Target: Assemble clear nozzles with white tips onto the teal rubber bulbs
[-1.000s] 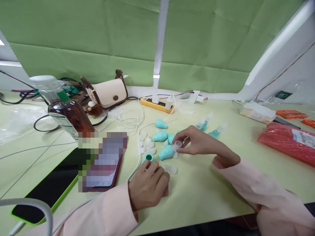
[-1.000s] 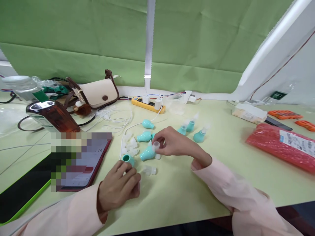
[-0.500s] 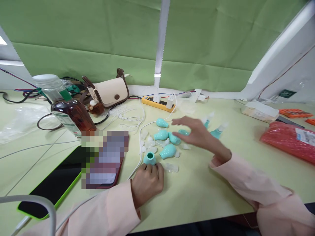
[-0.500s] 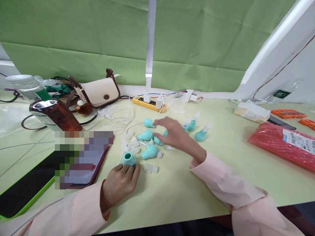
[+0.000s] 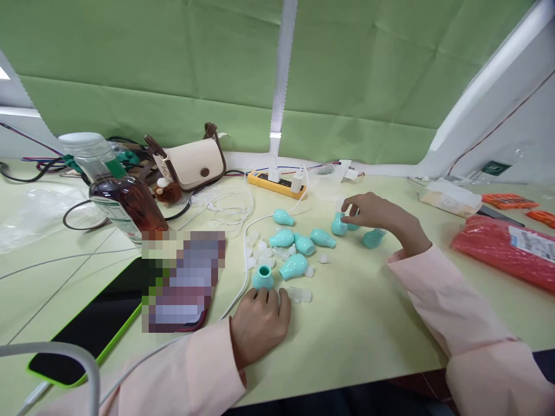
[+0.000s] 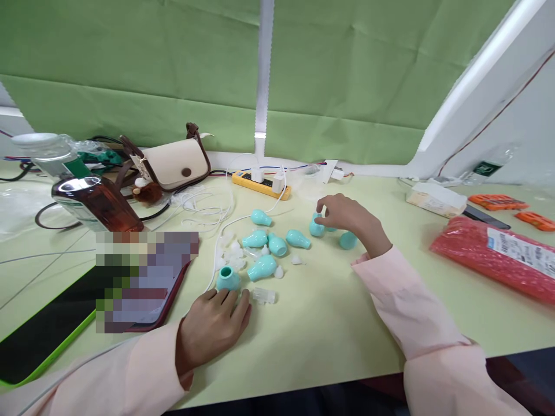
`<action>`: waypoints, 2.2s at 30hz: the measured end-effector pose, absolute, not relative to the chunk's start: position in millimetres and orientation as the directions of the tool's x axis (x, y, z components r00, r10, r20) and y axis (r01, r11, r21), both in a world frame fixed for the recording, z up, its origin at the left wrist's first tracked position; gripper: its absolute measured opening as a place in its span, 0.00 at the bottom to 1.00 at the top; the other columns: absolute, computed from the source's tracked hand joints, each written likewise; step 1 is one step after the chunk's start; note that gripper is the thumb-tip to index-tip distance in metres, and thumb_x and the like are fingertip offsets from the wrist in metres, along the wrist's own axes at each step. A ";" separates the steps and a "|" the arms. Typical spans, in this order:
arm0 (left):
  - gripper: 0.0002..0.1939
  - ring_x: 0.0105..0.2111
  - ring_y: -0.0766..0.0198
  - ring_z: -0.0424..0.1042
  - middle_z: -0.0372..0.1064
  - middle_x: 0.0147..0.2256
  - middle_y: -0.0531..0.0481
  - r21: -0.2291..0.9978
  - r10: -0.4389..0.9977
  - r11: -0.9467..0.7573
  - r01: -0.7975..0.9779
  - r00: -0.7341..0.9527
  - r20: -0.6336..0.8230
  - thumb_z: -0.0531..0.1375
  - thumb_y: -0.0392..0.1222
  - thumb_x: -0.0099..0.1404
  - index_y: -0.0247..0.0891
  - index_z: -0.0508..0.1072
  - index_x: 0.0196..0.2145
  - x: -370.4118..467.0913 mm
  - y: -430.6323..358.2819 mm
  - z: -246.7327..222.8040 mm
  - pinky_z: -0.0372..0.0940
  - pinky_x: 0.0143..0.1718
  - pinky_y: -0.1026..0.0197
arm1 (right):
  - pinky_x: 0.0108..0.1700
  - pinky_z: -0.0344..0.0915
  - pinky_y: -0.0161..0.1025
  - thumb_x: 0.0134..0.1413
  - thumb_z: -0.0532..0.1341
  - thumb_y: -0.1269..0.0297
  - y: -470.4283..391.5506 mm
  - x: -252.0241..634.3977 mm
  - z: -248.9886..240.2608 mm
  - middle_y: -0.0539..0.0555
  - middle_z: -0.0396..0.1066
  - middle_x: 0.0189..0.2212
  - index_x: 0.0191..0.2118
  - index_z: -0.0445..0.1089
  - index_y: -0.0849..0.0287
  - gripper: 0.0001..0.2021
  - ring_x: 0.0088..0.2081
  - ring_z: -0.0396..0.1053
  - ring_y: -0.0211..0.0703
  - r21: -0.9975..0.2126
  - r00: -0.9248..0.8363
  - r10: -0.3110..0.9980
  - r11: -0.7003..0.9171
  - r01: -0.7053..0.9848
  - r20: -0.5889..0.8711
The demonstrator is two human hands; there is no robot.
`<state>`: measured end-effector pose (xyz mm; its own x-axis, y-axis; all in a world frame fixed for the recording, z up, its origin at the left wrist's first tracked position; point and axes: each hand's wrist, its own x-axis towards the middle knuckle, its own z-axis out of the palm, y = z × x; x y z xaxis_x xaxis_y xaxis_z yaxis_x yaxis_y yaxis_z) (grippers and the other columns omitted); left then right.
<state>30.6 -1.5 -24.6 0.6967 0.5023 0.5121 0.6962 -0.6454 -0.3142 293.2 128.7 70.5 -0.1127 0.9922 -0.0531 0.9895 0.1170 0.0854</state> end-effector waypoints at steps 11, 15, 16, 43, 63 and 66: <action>0.08 0.16 0.60 0.66 0.66 0.18 0.48 -0.286 0.478 -0.685 0.670 0.710 0.517 0.52 0.26 0.53 0.28 0.69 0.29 31.1 -3.2 -19.0 0.58 0.14 0.61 | 0.29 0.54 0.38 0.52 0.51 0.60 152.2 266.0 10.3 0.65 0.66 0.34 0.43 0.56 0.68 0.16 0.36 0.66 0.54 0.223 0.002 0.994 -0.027 0.974 0.111; 0.06 0.15 0.61 0.64 0.64 0.15 0.50 -0.267 0.439 -0.700 0.663 0.693 0.572 0.53 0.28 0.54 0.30 0.69 0.28 31.1 -2.7 -21.0 0.57 0.13 0.61 | 0.28 0.52 0.36 0.50 0.53 0.63 146.7 259.2 14.8 0.63 0.66 0.33 0.43 0.57 0.66 0.15 0.35 0.66 0.52 0.222 -0.010 0.990 -0.022 0.975 0.142; 0.05 0.14 0.62 0.63 0.63 0.15 0.51 -0.260 0.419 -0.706 0.659 0.684 0.597 0.53 0.30 0.55 0.30 0.69 0.27 30.6 -3.0 -21.1 0.56 0.13 0.61 | 0.27 0.52 0.36 0.50 0.53 0.63 142.4 256.0 20.0 0.63 0.66 0.32 0.43 0.57 0.66 0.15 0.34 0.65 0.52 0.221 -0.016 0.988 -0.018 0.975 0.153; 0.19 0.26 0.64 0.57 0.57 0.23 0.49 0.523 0.531 -0.834 0.173 0.509 0.677 0.35 0.43 0.67 0.36 0.59 0.28 18.9 -6.0 3.8 0.58 0.27 0.60 | 0.10 0.38 0.25 0.42 0.59 0.58 30.3 208.8 19.3 0.45 0.57 0.14 0.22 0.63 0.62 0.12 0.10 0.44 0.23 -0.889 -0.567 0.774 -0.434 -0.148 -0.283; 0.08 0.19 0.65 0.60 0.60 0.18 0.51 -0.067 0.399 -0.735 0.675 0.509 0.762 0.53 0.38 0.58 0.35 0.64 0.22 23.3 0.5 -0.4 0.54 0.19 0.63 | 0.23 0.58 0.33 0.39 0.63 0.64 18.1 200.4 4.4 0.48 0.61 0.22 0.25 0.62 0.59 0.09 0.22 0.58 0.34 -0.976 -0.238 0.957 0.196 0.094 0.169; 0.17 0.21 0.61 0.62 0.63 0.21 0.47 -0.131 0.331 -0.719 0.682 0.502 0.799 0.50 0.51 0.59 0.32 0.67 0.32 23.3 -4.2 6.1 0.55 0.21 0.61 | 0.30 0.60 0.36 0.43 0.61 0.67 4.5 198.5 11.4 0.50 0.62 0.24 0.27 0.61 0.58 0.06 0.28 0.61 0.38 -0.911 -0.285 0.895 0.391 0.134 0.343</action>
